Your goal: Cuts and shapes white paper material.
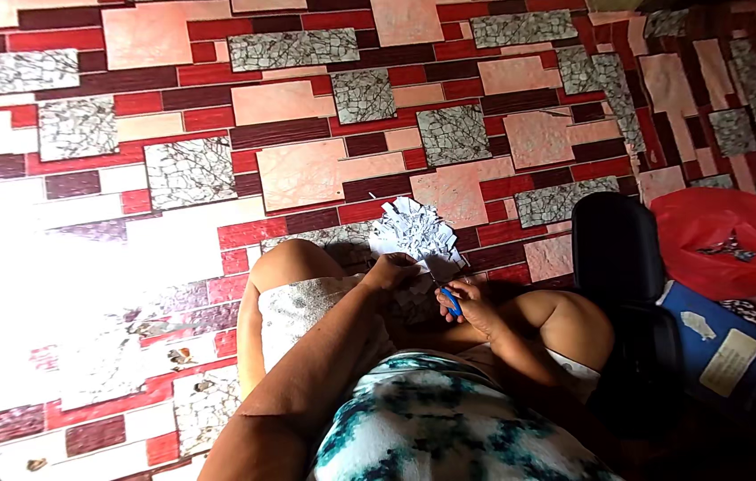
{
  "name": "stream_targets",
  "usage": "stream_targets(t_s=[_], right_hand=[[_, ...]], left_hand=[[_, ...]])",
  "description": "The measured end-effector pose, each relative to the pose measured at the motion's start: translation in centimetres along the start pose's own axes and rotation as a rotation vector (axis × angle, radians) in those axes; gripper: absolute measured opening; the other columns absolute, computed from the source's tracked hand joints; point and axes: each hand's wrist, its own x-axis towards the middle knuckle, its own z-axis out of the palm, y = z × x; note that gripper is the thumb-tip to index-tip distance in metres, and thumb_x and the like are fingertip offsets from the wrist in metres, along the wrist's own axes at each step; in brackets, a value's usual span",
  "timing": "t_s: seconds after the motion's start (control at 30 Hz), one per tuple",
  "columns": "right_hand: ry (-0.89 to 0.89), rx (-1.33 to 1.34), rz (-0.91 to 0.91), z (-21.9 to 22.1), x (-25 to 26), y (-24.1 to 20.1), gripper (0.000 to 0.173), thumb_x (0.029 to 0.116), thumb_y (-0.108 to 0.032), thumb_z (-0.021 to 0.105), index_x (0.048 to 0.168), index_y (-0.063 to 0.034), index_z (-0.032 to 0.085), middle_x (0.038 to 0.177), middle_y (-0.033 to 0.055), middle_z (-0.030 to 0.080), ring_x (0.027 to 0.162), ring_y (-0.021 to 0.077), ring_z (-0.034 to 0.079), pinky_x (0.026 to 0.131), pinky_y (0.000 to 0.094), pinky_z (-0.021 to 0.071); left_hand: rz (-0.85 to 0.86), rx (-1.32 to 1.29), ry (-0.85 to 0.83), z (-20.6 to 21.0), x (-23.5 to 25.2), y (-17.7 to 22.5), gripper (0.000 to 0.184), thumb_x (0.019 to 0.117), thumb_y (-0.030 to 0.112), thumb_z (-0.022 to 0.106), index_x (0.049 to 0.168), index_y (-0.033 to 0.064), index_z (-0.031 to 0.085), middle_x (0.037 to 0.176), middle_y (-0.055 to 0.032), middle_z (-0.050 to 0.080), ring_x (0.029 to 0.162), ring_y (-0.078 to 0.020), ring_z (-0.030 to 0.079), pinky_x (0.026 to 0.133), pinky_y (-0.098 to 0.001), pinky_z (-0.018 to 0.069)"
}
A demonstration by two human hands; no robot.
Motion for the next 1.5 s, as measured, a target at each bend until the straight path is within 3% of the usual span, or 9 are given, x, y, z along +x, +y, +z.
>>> stream_targets(t_s=[0.23,0.4,0.63,0.83,1.1,1.5], right_hand=[[0.041,-0.007,-0.042,-0.03,-0.09,-0.10,0.018,0.0964,-0.009,0.068,0.110,0.0018,0.063,0.073,-0.0010,0.065,0.057,0.0043,0.060,0.053,0.0181,0.0518],[0.094,-0.022,-0.056,-0.10,0.17,0.23,0.021,0.0948,-0.008,0.071,0.111,0.0036,0.064,0.075,0.0010,0.066,0.058,0.0047,0.060,0.054,0.0187,0.0529],[0.130,-0.047,-0.073,0.12,-0.12,-0.15,0.025,0.0939,-0.005,0.071,0.115,0.0060,0.063,0.081,0.0036,0.068,0.059,0.0048,0.062,0.056,0.0191,0.0543],[0.008,-0.027,0.030,-0.06,-0.18,-0.32,0.022,0.1019,-0.015,0.062,0.117,0.0014,0.060,0.074,-0.0003,0.066,0.058,0.0041,0.060,0.050,0.0168,0.0460],[0.024,-0.014,0.007,0.10,-0.03,-0.28,0.020,0.0994,-0.012,0.065,0.115,0.0014,0.062,0.075,-0.0004,0.067,0.058,0.0027,0.059,0.050,0.0158,0.0458],[0.105,-0.049,-0.048,0.14,0.10,-0.10,0.023,0.0949,-0.005,0.070,0.115,0.0056,0.063,0.079,0.0026,0.068,0.059,0.0049,0.063,0.056,0.0192,0.0544]], left_hand=[[0.031,0.046,0.002,0.19,-0.28,0.27,0.006,0.1004,0.003,0.063,0.103,-0.0018,0.062,0.078,-0.0052,0.067,0.063,-0.0086,0.064,0.060,-0.0217,0.0540],[-0.069,-0.042,0.010,0.15,0.01,0.18,0.015,0.1038,0.013,0.060,0.108,-0.0014,0.063,0.078,-0.0066,0.069,0.062,-0.0100,0.065,0.059,-0.0228,0.0550],[-0.042,-0.113,0.019,-0.08,0.22,-0.18,0.007,0.1012,0.005,0.062,0.102,-0.0016,0.062,0.076,-0.0069,0.069,0.059,-0.0094,0.063,0.056,-0.0218,0.0536],[-0.020,-0.071,0.070,-0.08,0.22,-0.13,0.008,0.1011,0.008,0.063,0.103,-0.0003,0.061,0.077,-0.0059,0.068,0.061,-0.0091,0.064,0.058,-0.0222,0.0545],[-0.008,-0.025,0.059,0.52,-0.16,0.25,0.007,0.1014,0.005,0.062,0.101,-0.0019,0.061,0.077,-0.0072,0.069,0.062,-0.0095,0.066,0.058,-0.0215,0.0551],[-0.011,-0.050,0.034,0.38,-0.09,0.22,0.008,0.1014,0.006,0.062,0.101,-0.0014,0.062,0.078,-0.0069,0.069,0.062,-0.0097,0.065,0.059,-0.0224,0.0553]])
